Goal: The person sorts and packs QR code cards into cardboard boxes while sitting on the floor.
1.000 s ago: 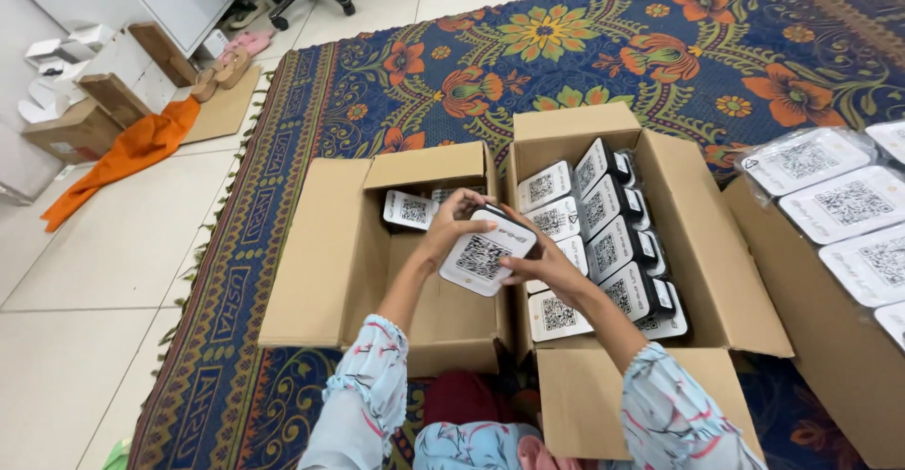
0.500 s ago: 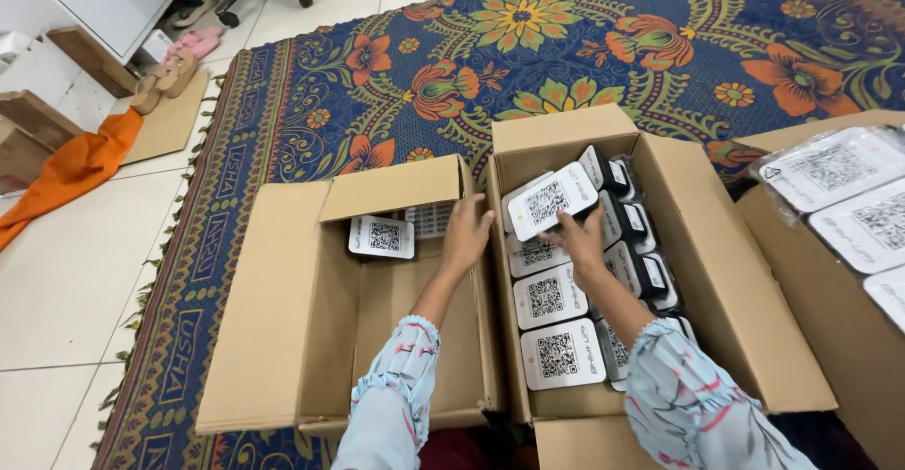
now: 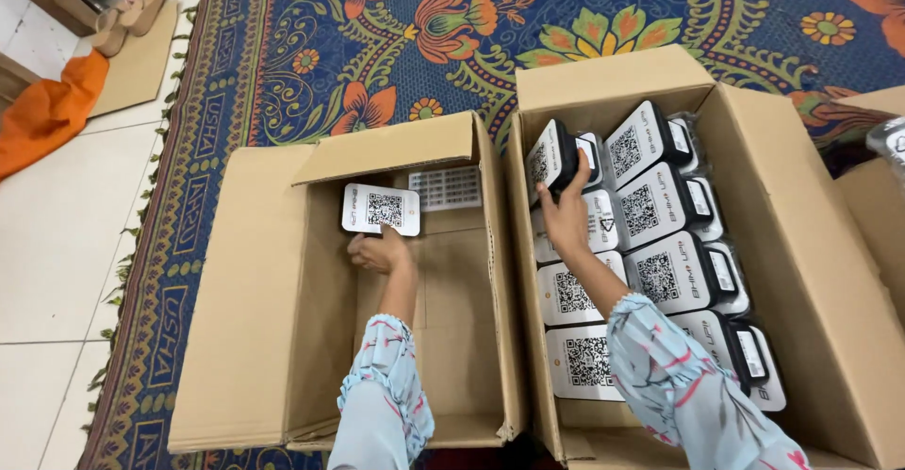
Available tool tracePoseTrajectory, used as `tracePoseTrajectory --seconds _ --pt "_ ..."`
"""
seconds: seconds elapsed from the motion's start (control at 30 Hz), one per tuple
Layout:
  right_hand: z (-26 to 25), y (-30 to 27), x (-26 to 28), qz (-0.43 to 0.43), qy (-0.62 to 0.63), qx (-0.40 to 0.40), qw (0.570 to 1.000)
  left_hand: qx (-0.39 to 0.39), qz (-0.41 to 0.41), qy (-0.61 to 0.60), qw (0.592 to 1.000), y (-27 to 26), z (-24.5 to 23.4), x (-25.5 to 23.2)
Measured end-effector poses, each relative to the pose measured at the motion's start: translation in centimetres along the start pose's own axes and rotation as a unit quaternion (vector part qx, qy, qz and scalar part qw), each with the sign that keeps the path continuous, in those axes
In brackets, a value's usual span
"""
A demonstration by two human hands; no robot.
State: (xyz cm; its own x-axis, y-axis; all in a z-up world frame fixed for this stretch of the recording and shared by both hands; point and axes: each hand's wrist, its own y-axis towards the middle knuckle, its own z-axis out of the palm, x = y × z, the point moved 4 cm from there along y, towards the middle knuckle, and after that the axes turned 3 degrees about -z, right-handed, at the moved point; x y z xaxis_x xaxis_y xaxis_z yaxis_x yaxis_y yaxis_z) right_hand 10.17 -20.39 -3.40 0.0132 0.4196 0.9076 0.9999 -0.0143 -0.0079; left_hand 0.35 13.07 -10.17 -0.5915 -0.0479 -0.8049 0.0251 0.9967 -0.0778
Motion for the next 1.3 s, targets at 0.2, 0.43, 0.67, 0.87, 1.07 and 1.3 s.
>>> tracePoseTrajectory --seconds 0.2,0.43,0.67,0.87,1.07,1.3 --pt "0.7 -6.9 7.0 -0.176 -0.111 -0.058 0.976 0.303 -0.193 -0.283 0.889 8.3 12.0 9.3" --pt "2.1 -9.0 9.2 -0.189 -0.256 0.092 0.943 0.321 -0.194 -0.356 0.856 6.3 13.1 12.6" --pt "1.6 -9.5 9.2 -0.242 -0.215 0.048 0.945 0.404 -0.144 -0.141 0.892 -0.4 4.8 13.9" --pt "-0.4 -14.3 13.5 -0.253 -0.373 0.161 0.878 0.432 -0.034 -0.045 0.900 -2.7 -2.5 12.5" --pt "0.1 -18.3 8.6 -0.315 -0.376 0.099 0.866 0.327 0.140 -0.051 0.933 -5.4 -12.1 5.3" --pt "-0.4 -19.5 3.7 -0.283 -0.132 0.156 0.937 0.322 0.251 -0.110 0.906 -13.7 -21.8 -1.4"
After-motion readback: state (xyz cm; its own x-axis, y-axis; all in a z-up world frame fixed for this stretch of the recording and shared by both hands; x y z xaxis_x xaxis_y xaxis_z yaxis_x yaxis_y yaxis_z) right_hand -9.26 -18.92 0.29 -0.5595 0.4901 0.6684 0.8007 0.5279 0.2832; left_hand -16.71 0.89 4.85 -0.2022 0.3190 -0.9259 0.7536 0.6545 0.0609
